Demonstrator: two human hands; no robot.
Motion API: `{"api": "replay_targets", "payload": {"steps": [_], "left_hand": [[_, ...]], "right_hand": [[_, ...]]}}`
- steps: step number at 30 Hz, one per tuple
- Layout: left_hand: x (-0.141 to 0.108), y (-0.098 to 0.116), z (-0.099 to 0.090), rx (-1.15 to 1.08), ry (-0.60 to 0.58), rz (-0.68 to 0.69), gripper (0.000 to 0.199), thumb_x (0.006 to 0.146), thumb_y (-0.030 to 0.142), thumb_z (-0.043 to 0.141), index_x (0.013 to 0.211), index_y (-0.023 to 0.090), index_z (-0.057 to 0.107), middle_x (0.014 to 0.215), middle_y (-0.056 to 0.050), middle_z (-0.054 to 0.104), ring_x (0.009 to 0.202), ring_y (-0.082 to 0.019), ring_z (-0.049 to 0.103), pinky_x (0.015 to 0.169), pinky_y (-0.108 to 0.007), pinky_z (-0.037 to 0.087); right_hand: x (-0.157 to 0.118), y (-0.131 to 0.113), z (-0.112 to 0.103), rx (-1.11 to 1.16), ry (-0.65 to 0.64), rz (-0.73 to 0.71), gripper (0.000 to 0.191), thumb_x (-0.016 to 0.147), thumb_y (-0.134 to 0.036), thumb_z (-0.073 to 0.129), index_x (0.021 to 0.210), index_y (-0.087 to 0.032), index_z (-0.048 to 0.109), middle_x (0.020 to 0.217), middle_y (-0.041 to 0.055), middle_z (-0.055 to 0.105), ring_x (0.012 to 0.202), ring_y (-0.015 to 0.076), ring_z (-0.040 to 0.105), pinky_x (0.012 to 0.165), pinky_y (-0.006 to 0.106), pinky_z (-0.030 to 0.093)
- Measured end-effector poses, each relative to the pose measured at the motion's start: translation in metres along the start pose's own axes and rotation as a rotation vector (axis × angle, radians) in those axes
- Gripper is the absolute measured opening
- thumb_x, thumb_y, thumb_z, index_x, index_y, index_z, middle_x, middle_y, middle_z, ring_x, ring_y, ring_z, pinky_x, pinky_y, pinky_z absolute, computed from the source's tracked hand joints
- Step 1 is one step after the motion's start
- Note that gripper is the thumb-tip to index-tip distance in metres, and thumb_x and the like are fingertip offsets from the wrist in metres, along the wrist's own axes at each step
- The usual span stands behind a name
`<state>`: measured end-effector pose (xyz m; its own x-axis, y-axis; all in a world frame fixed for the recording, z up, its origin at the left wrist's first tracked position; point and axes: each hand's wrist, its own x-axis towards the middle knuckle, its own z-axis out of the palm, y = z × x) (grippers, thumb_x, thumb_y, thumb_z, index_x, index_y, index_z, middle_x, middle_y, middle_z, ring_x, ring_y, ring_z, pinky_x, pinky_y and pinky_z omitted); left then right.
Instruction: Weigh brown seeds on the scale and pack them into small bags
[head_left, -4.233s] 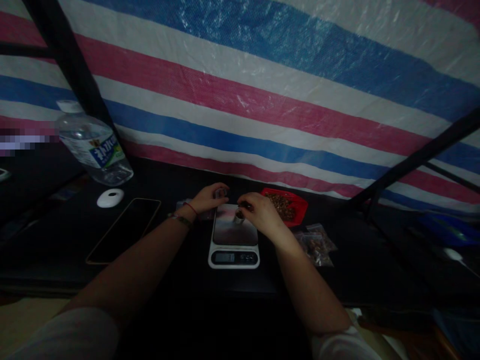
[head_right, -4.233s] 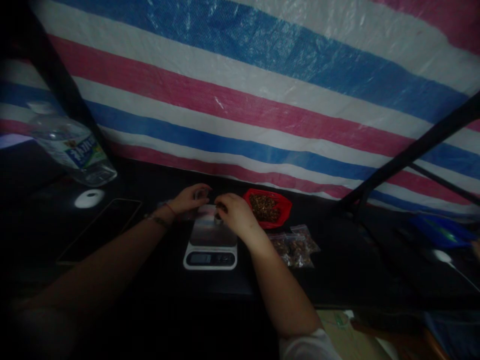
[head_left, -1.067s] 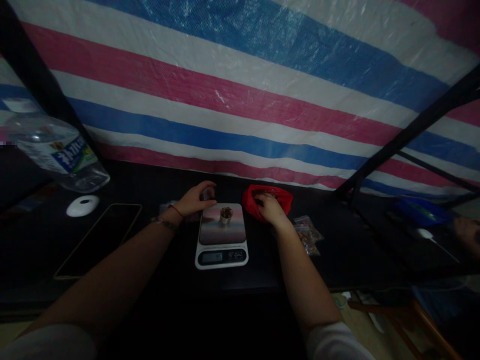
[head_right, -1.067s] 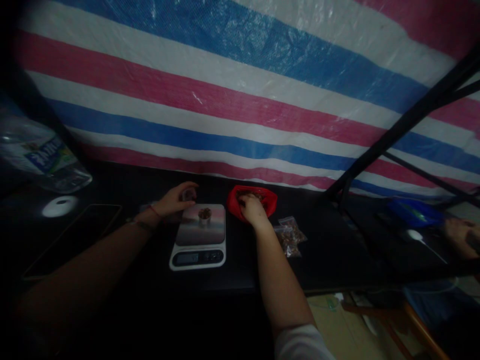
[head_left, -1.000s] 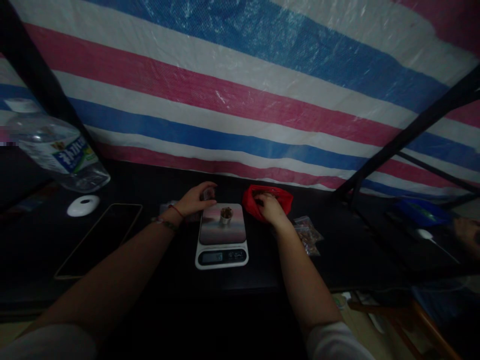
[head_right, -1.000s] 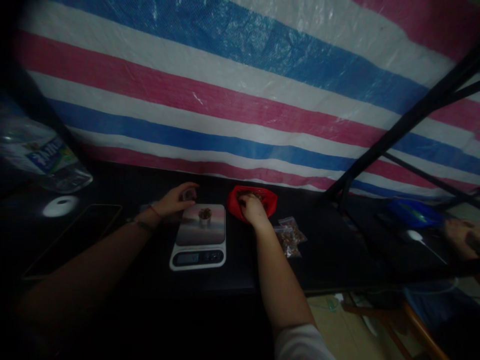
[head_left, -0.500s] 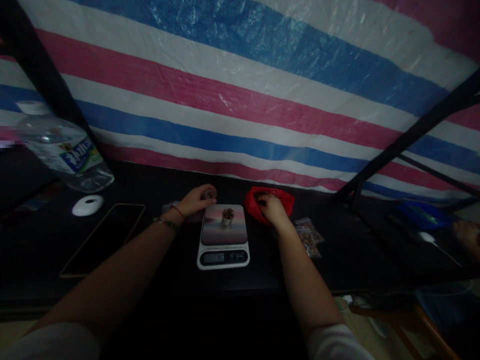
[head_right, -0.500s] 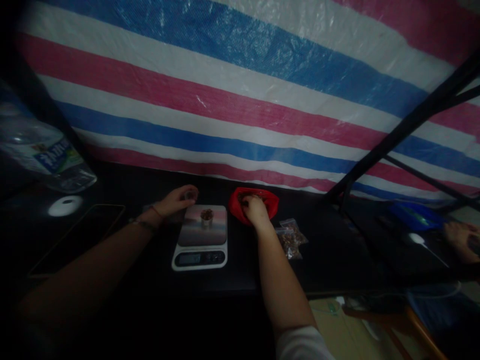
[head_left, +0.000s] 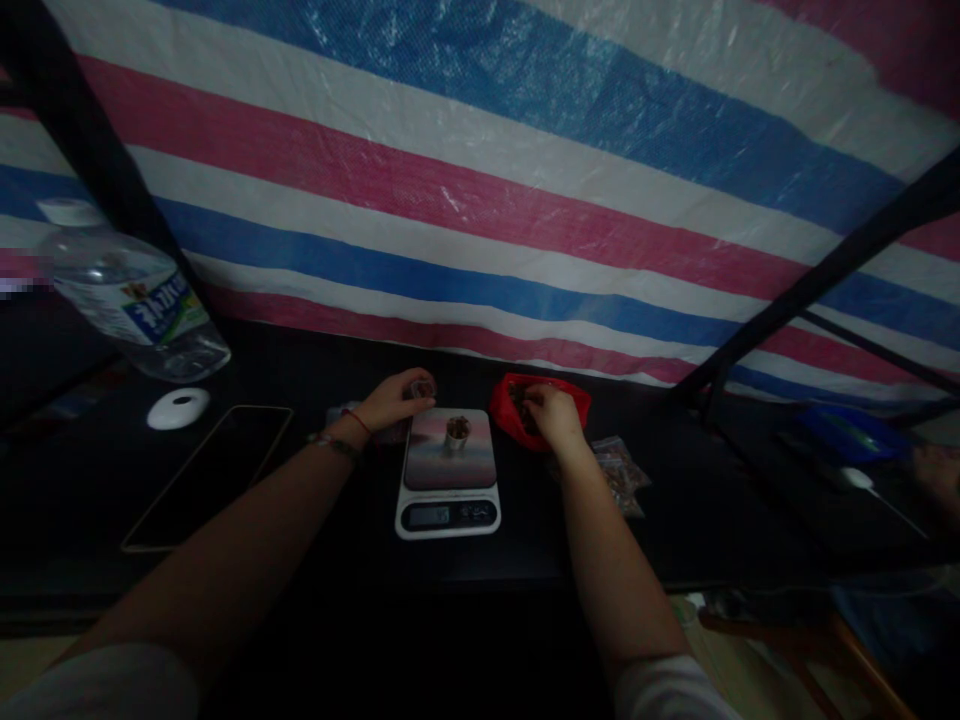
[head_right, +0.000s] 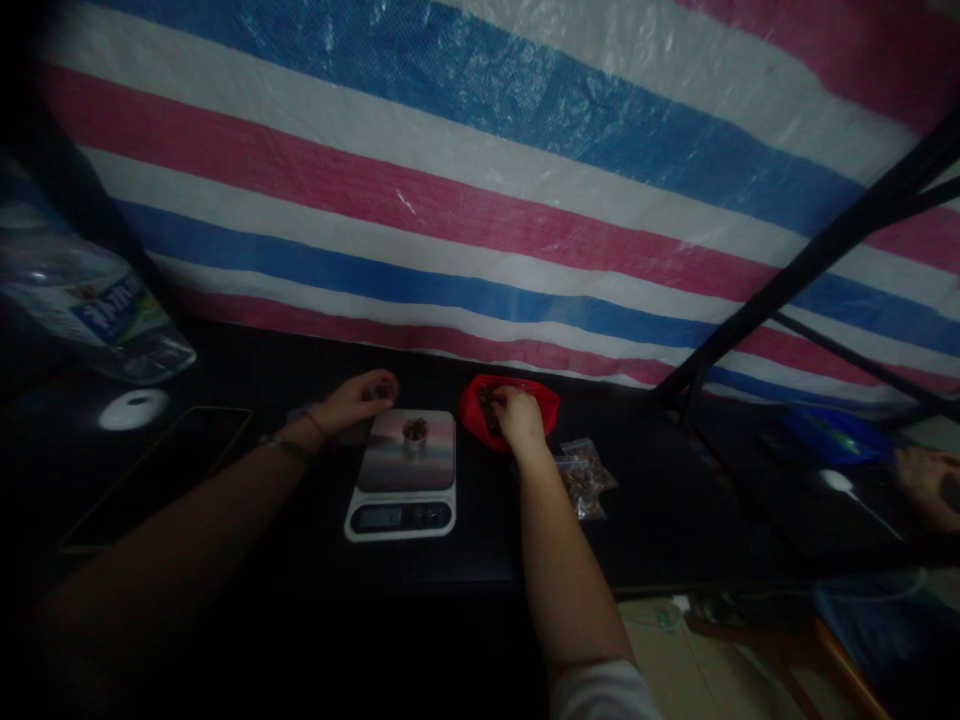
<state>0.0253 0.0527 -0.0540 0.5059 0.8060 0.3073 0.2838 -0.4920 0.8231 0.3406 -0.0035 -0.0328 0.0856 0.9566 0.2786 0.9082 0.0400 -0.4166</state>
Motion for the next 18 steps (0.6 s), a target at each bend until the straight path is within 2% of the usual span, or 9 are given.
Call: {"api": "replay_targets", "payload": {"steps": [4,8,13,15,18], "left_hand": [[0.0,0.002,0.0,-0.005,-0.015,-0.011,0.036,0.072,0.047,0.063,0.094,0.018,0.059,0.085,-0.003,0.061,0.079,-0.019,0.058,0.073,-0.031,0.048],[-0.001,0.003,0.0,-0.015,-0.01,-0.018,0.037,0.072,0.047,0.063,0.095,0.018,0.059,0.085,-0.003,0.061,0.078,-0.018,0.058,0.073,-0.032,0.048],[-0.001,0.005,-0.001,-0.005,0.003,-0.006,0.037,0.072,0.047,0.063,0.094,0.017,0.059,0.086,-0.003,0.062,0.079,-0.019,0.059,0.074,-0.032,0.048],[0.0,0.006,-0.001,0.0,0.003,0.004,0.036,0.072,0.046,0.063,0.093,0.017,0.059,0.085,-0.003,0.062,0.08,-0.019,0.058,0.074,-0.031,0.047],[0.0,0.006,-0.001,-0.001,0.001,0.018,0.036,0.072,0.046,0.063,0.093,0.017,0.059,0.085,-0.003,0.062,0.08,-0.019,0.058,0.074,-0.031,0.047]], "right_hand": [[-0.005,-0.013,-0.005,0.08,0.105,-0.095,0.022,0.081,-0.018,0.062,0.101,-0.019,0.071,0.101,0.0073,0.072,0.095,0.0211,0.066,0.09,0.033,0.049],[-0.022,-0.045,-0.007,0.271,0.168,-0.297,0.027,0.082,-0.025,0.063,0.108,-0.021,0.068,0.096,0.0056,0.072,0.091,0.0203,0.065,0.086,0.035,0.05],[-0.043,-0.081,-0.006,0.296,0.049,-0.629,0.011,0.085,-0.027,0.063,0.091,-0.022,0.071,0.087,0.0051,0.07,0.085,0.0192,0.062,0.083,0.035,0.048],[-0.046,-0.086,-0.006,0.279,0.001,-0.72,0.015,0.088,-0.027,0.059,0.097,-0.022,0.071,0.088,0.0053,0.069,0.087,0.0187,0.061,0.083,0.035,0.048],[-0.047,-0.086,-0.005,0.254,-0.054,-0.765,0.02,0.091,-0.024,0.054,0.106,-0.023,0.069,0.095,0.0061,0.068,0.092,0.0187,0.059,0.083,0.034,0.047]]}}
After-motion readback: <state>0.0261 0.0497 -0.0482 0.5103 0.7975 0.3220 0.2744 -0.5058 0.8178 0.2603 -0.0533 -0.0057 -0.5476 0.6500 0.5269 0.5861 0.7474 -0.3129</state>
